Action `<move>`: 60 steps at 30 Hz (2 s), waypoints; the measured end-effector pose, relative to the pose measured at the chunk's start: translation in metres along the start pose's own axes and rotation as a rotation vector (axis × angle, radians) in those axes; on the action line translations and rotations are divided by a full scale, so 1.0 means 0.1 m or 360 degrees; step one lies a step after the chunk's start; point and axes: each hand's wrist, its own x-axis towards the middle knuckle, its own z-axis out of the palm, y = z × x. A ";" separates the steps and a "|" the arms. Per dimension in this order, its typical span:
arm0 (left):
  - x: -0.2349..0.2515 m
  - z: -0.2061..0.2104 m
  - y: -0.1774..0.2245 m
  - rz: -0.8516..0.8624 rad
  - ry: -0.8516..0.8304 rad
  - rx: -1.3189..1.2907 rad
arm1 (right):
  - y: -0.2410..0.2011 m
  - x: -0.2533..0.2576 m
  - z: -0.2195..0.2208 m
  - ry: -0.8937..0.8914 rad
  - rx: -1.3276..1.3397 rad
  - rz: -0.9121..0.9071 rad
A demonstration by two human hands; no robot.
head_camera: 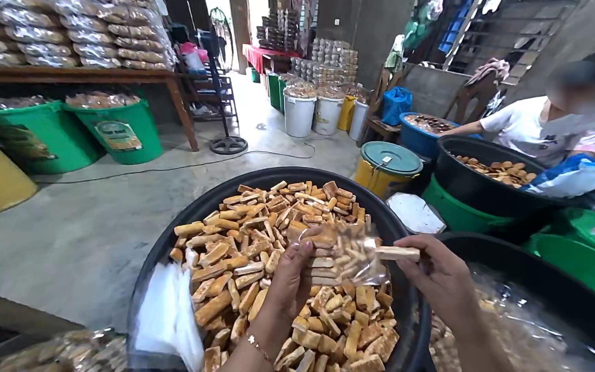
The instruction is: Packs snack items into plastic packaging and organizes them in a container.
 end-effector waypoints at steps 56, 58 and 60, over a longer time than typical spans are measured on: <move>-0.16 0.07 -0.14 0.0320 -0.0333 0.1289 | -0.05 -0.24 0.28 -0.0672 -0.0350 -0.0360; -0.21 0.09 -0.17 0.0361 -0.0366 0.1380 | 0.00 -0.26 0.36 -0.0622 -0.0302 -0.0355; -0.21 0.08 -0.15 0.0365 -0.0392 0.1308 | 0.03 -0.27 0.39 -0.0570 -0.0220 -0.0415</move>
